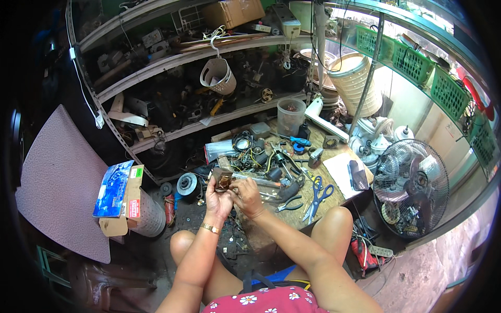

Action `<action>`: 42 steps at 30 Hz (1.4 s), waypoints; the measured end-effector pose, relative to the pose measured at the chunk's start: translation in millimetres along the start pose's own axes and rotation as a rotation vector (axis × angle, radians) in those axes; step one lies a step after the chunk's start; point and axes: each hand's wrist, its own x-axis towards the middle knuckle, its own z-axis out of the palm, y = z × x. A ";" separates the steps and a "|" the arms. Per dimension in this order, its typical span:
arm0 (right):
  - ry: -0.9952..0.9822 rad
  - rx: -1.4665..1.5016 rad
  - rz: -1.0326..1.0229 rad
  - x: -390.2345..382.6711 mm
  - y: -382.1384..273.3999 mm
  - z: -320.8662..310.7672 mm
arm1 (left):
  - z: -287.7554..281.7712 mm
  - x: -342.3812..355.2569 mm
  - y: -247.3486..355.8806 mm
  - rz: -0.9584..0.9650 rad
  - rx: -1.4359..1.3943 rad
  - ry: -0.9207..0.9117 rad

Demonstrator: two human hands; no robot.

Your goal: The person works on an electrical component by hand, using a small wire and pliers to manipulate parts of the assembly on a cluttered workbench.

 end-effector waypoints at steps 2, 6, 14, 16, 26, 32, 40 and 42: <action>0.017 -0.003 0.013 1.7 -0.2 4.9 | 7.4 -2.3 -2.3 -0.011 -0.043 0.013; 0.030 -0.008 0.069 -5.1 13.8 7.1 | 24.4 -3.0 -8.6 -0.045 -0.098 0.039; -0.213 0.142 0.244 7.4 -10.1 7.6 | 12.7 -0.3 -1.9 0.259 0.510 0.117; -0.203 0.228 0.175 12.1 -9.1 -4.6 | 17.7 -4.2 -7.9 0.310 0.523 0.116; -0.694 -0.111 0.357 50.9 -25.5 -42.7 | 6.6 8.9 1.1 0.573 0.886 0.147; -0.858 -0.144 0.432 57.8 -28.9 -66.8 | 13.8 14.3 25.1 0.579 0.727 0.186; -0.374 0.440 0.552 5.1 -10.8 13.9 | 27.1 -1.5 15.0 0.373 0.516 0.087; -0.204 0.345 0.534 2.1 -19.0 24.8 | 27.7 -8.1 17.1 0.257 0.521 0.095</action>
